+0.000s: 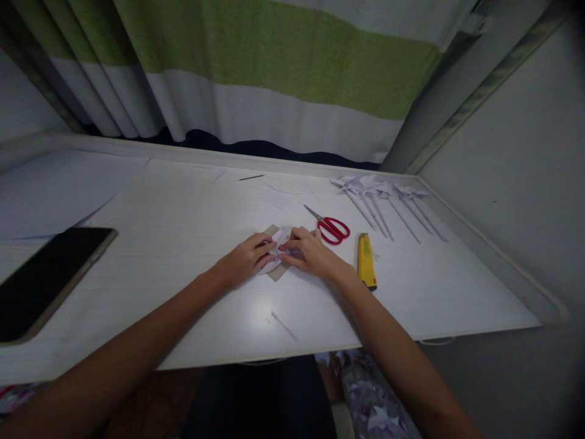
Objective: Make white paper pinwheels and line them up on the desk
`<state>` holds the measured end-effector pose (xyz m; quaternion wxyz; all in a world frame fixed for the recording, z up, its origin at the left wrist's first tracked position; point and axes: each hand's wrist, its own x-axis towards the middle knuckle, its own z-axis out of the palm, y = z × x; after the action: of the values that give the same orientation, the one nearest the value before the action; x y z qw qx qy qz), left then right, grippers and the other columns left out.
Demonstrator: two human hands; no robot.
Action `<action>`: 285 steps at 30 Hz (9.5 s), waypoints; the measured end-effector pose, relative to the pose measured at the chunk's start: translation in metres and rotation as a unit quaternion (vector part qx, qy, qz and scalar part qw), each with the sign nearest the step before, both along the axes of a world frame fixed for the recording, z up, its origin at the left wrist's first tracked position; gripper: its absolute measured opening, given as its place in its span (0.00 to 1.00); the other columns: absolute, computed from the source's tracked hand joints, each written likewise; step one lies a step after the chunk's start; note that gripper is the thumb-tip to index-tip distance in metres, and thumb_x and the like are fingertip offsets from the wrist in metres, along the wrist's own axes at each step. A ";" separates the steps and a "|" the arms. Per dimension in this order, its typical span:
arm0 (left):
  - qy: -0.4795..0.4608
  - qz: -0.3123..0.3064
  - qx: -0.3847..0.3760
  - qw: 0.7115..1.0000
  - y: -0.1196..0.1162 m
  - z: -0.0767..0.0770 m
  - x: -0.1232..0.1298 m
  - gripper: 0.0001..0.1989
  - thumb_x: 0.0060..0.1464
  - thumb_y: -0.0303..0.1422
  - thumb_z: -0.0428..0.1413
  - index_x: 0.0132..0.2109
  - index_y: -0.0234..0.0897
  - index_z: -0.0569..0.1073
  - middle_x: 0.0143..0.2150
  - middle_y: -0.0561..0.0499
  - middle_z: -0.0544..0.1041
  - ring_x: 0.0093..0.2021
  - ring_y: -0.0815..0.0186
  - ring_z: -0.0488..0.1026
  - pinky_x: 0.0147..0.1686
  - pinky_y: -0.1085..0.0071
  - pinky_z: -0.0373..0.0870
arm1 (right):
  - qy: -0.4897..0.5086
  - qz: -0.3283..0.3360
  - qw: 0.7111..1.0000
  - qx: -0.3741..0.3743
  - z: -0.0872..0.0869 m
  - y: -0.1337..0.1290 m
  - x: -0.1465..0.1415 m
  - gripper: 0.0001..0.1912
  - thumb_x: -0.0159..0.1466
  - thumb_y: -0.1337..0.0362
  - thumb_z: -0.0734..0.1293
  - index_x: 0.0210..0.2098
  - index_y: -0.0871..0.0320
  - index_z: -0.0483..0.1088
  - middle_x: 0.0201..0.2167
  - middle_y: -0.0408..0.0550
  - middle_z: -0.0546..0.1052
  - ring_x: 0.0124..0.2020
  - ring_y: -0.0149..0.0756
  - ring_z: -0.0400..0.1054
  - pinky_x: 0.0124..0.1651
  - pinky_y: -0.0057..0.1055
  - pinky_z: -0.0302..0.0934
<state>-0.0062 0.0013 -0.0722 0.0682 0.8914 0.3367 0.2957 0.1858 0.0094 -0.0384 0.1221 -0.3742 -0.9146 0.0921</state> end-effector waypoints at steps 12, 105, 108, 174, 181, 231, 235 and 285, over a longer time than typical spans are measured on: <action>-0.010 0.002 -0.003 1.000 0.000 0.002 0.000 0.13 0.54 0.31 0.47 0.44 0.30 0.67 0.45 0.42 0.64 0.44 0.65 0.64 0.44 0.64 0.67 | 0.005 0.004 1.000 -0.018 -0.002 0.003 0.002 0.15 0.60 0.57 0.56 0.40 0.55 0.68 0.34 0.48 0.64 0.39 0.36 0.56 0.38 0.33 0.43; -0.007 0.043 -0.152 0.987 0.022 0.015 0.006 0.10 0.52 0.30 0.47 0.34 0.33 0.72 0.32 0.47 0.72 0.35 0.66 0.66 0.37 0.68 0.62 | 0.063 -0.139 0.977 -0.151 -0.003 0.026 -0.023 0.04 0.50 0.70 0.59 0.21 0.61 0.65 0.19 0.43 0.67 0.21 0.26 0.57 0.25 0.23 0.49; -0.004 0.048 -0.165 0.985 0.022 0.017 0.006 0.10 0.51 0.30 0.47 0.36 0.33 0.73 0.33 0.46 0.73 0.36 0.66 0.66 0.38 0.67 0.62 | 0.064 -0.146 0.976 -0.148 -0.006 0.027 -0.023 0.04 0.49 0.70 0.59 0.20 0.61 0.64 0.18 0.43 0.66 0.20 0.25 0.56 0.24 0.23 0.48; 0.130 0.014 -0.045 0.990 0.005 0.019 -0.003 0.15 0.57 0.35 0.41 0.44 0.41 0.69 0.45 0.51 0.71 0.50 0.59 0.57 0.44 0.58 0.40 | 0.126 -0.121 0.977 -0.126 -0.005 0.023 -0.014 0.05 0.52 0.72 0.59 0.28 0.62 0.64 0.21 0.42 0.66 0.22 0.25 0.57 0.26 0.22 0.49; 0.144 0.020 -0.044 0.988 0.003 0.017 -0.006 0.15 0.57 0.36 0.39 0.45 0.43 0.67 0.48 0.52 0.69 0.50 0.59 0.56 0.42 0.59 0.40 | 0.090 -0.138 0.980 -0.115 0.000 0.016 -0.002 0.05 0.54 0.70 0.59 0.30 0.62 0.66 0.24 0.46 0.69 0.24 0.27 0.59 0.27 0.24 0.50; 0.084 0.005 -0.155 0.984 0.005 0.017 -0.008 0.17 0.58 0.35 0.38 0.43 0.42 0.69 0.50 0.50 0.66 0.50 0.61 0.58 0.43 0.61 0.44 | -0.074 0.014 0.996 0.042 0.014 0.003 -0.005 0.08 0.59 0.66 0.59 0.34 0.59 0.68 0.32 0.48 0.68 0.34 0.33 0.60 0.36 0.30 0.49; 0.077 0.002 -0.156 0.985 0.006 0.015 -0.009 0.17 0.58 0.35 0.38 0.43 0.42 0.70 0.50 0.51 0.66 0.50 0.63 0.58 0.43 0.62 0.45 | -0.087 0.018 0.994 0.056 0.014 0.001 -0.006 0.08 0.59 0.67 0.58 0.33 0.59 0.69 0.30 0.48 0.68 0.33 0.33 0.60 0.37 0.30 0.48; 0.119 0.041 -0.027 0.992 0.005 0.009 -0.005 0.16 0.57 0.37 0.39 0.43 0.42 0.69 0.46 0.49 0.69 0.48 0.61 0.61 0.46 0.58 0.37 | 0.330 -0.258 0.888 0.190 0.025 -0.012 0.092 0.12 0.56 0.66 0.61 0.39 0.52 0.54 0.38 0.49 0.61 0.30 0.31 0.65 0.29 0.31 0.62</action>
<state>-0.0112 0.0061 -0.0630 0.0396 0.9036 0.3863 0.1806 0.2780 -0.0030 -0.0134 0.5051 -0.5148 -0.6927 -0.0004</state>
